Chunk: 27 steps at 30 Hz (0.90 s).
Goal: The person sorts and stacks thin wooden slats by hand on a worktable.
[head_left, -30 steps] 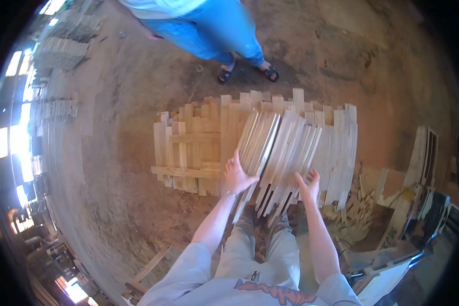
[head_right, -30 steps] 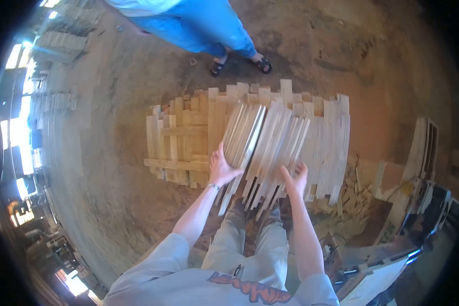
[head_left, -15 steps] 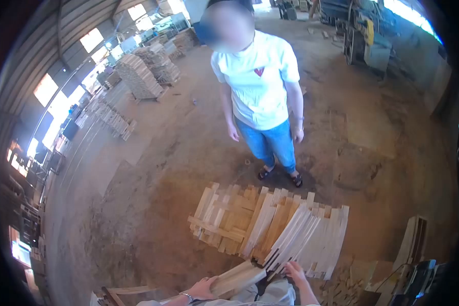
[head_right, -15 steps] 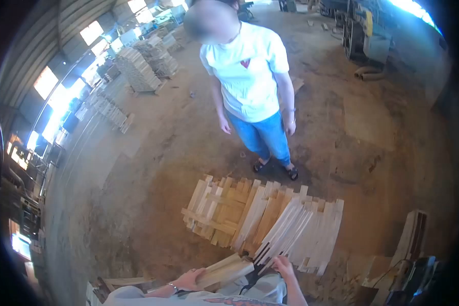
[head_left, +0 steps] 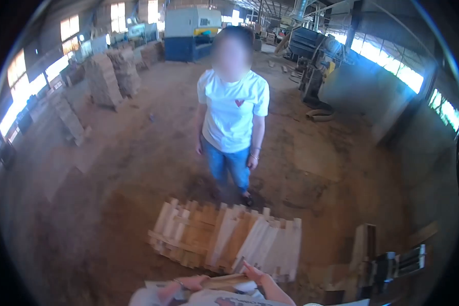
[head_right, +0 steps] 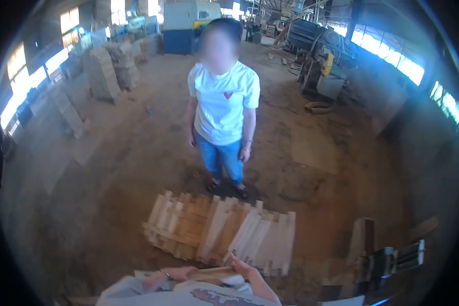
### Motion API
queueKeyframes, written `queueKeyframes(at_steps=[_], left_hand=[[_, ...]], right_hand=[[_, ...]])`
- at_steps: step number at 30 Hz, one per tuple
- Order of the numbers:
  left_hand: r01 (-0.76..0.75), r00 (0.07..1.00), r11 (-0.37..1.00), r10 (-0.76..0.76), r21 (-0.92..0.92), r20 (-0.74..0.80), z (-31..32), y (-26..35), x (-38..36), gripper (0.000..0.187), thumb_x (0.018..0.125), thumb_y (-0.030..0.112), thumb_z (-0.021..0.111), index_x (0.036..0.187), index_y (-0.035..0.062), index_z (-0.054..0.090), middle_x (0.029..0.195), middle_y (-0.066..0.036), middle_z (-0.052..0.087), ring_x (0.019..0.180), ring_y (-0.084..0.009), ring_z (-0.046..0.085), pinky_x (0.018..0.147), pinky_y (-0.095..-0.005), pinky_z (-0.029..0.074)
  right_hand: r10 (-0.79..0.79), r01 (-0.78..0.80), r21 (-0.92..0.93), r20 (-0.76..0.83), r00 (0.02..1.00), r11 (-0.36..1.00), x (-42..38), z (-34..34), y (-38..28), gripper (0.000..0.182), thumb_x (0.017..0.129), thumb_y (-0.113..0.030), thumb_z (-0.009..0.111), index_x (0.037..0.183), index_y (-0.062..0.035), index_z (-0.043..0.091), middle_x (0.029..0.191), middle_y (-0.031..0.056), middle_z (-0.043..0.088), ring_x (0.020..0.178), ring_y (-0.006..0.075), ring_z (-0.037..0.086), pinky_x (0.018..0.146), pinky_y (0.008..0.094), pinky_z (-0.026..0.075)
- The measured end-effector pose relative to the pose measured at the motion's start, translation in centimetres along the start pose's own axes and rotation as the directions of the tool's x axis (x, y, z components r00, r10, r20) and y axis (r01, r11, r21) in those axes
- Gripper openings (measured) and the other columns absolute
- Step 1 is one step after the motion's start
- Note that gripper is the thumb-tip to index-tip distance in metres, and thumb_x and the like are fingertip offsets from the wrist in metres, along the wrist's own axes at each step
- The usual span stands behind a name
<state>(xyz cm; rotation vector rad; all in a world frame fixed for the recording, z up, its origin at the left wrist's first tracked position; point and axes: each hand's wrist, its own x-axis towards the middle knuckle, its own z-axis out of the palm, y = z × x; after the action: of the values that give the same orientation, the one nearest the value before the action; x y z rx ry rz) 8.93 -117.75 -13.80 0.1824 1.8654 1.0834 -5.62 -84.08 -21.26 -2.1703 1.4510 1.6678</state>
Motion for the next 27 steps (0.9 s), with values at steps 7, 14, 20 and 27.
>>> queueKeyframes(at_steps=[7, 14, 20, 27], left_hand=[[0.1, 0.983, 0.995, -0.098, -0.01, 0.157, -3.2, -1.6, -0.8, 0.111, 0.077, 0.063, 0.073, 0.159, 0.006, 0.024, 0.157, -0.027, 0.035, 0.145, -0.0375, 0.037, 0.118, -0.0462, 0.031], [0.051, 0.985, 0.985, -0.022, -0.165, 0.174, -4.0, -6.2, -0.8, 0.109, 0.081, 0.057, 0.072, 0.159, 0.0027, 0.02, 0.161, -0.022, 0.029, 0.15, -0.0308, 0.028, 0.121, -0.0419, 0.026], [-0.011, 0.997, 0.946, 0.036, -0.324, 0.073, -4.2, -7.2, 0.1, 0.112, 0.079, 0.06, 0.073, 0.159, 0.0034, 0.018, 0.158, -0.022, 0.032, 0.148, -0.0306, 0.032, 0.119, -0.0418, 0.028], [0.002, 0.997, 0.919, 0.027, -0.394, 0.069, -4.2, -4.9, -1.3, 0.111, 0.081, 0.062, 0.071, 0.158, -0.0006, 0.02, 0.161, -0.022, 0.031, 0.149, -0.0305, 0.031, 0.12, -0.0404, 0.027]], right_hand=[[-0.051, 0.076, -0.515, 0.228, 0.972, -0.854, -2.8, -6.1, 2.0, 0.109, 0.086, -0.086, 0.04, 0.147, 0.0042, 0.045, 0.144, 0.0165, 0.055, 0.136, 0.0289, 0.05, 0.118, 0.0453, 0.033], [-0.104, 0.128, -0.523, 0.39, 0.915, -0.843, -0.7, -8.7, 3.7, 0.104, 0.086, -0.081, 0.054, 0.149, 0.0006, 0.043, 0.143, 0.0148, 0.057, 0.134, 0.0279, 0.052, 0.119, 0.0451, 0.031], [-0.118, -0.021, -0.172, 0.58, 0.806, -0.985, -2.6, -11.0, 11.6, 0.095, 0.083, -0.081, 0.058, 0.147, -0.0114, 0.051, 0.149, 0.0071, 0.054, 0.132, 0.0207, 0.052, 0.116, 0.0399, 0.032], [-0.032, 0.001, -0.064, 0.499, 0.866, -0.998, -0.3, -9.3, 10.4, 0.098, 0.082, -0.08, 0.06, 0.152, -0.0129, 0.045, 0.15, 0.0057, 0.05, 0.134, 0.0194, 0.048, 0.114, 0.0386, 0.031]])
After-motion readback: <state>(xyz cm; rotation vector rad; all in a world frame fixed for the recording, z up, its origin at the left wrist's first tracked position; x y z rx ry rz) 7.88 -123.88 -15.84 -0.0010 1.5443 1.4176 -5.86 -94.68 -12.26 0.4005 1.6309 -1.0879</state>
